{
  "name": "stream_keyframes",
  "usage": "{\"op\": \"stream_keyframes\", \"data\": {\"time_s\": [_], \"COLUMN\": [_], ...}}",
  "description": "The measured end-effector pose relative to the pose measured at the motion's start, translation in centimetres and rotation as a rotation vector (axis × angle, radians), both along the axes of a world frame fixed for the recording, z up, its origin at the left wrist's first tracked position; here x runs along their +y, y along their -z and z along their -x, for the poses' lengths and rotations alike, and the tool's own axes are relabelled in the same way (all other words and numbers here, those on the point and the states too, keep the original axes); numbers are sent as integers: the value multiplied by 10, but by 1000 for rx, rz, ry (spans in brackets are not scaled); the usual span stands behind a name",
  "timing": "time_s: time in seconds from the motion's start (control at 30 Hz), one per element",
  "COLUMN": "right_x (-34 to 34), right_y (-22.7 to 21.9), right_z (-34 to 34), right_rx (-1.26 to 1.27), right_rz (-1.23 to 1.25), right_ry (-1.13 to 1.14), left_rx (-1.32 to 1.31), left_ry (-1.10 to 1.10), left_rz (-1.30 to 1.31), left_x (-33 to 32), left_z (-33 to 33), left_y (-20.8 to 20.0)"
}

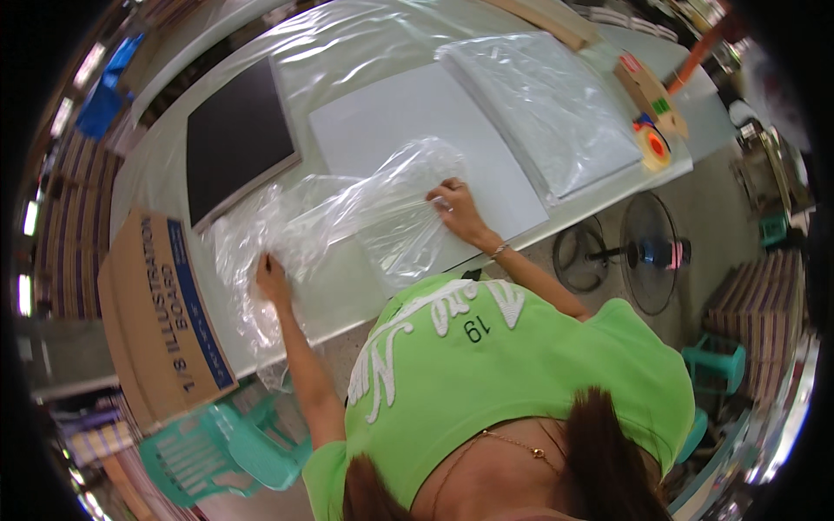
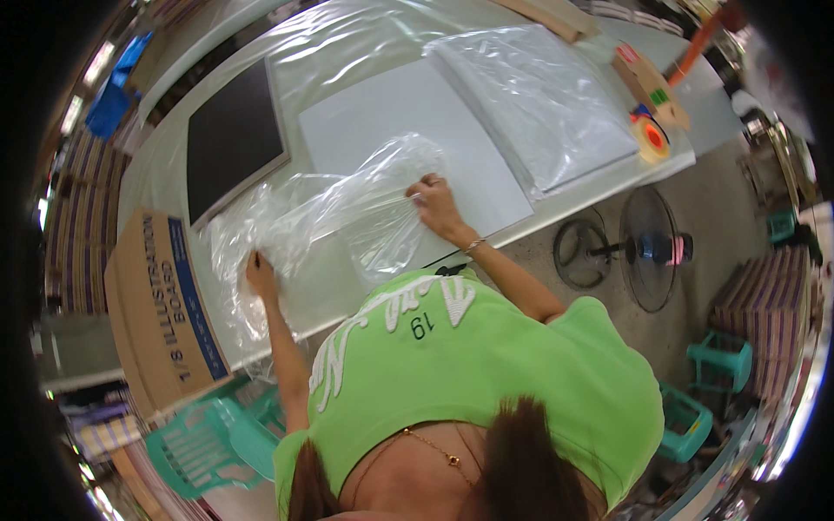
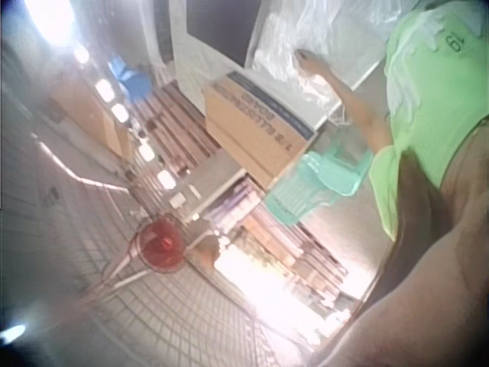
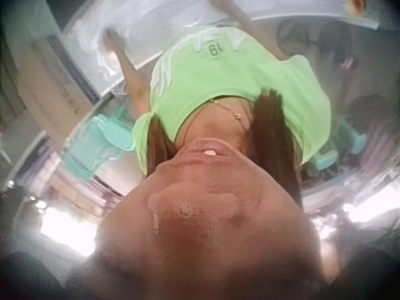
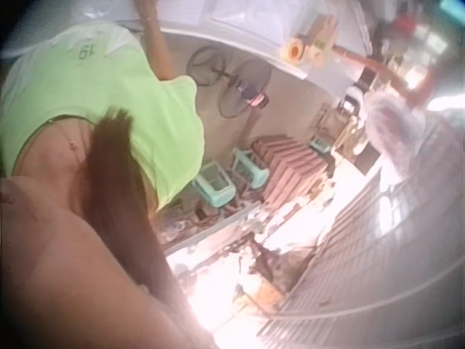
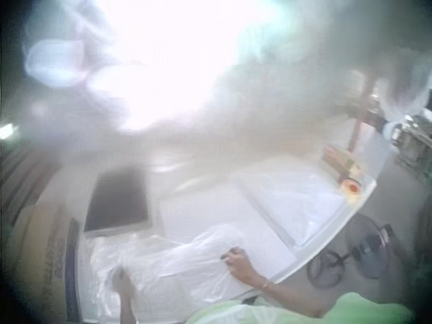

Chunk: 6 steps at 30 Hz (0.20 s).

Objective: The person places black panels into plastic bags and stacks them on a table.

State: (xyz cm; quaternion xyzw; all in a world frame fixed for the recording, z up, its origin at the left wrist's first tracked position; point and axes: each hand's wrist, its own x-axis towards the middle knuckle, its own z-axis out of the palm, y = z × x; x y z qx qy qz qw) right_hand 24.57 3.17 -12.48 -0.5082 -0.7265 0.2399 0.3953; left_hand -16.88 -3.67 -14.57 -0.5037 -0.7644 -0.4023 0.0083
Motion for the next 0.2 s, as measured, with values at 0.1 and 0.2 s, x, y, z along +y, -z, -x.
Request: {"op": "stream_keyframes", "data": {"time_s": [0.1, 0.2], "right_x": [-8, -17], "right_y": [-18, -44], "right_z": [19, 34], "right_rx": [46, 158], "right_rz": [-13, -53], "right_ry": [-31, -109], "left_rx": [-323, -449], "left_ry": [119, 332], "left_rz": [267, 367], "left_x": [10, 23], "left_z": [13, -22], "left_y": [-8, -33]}}
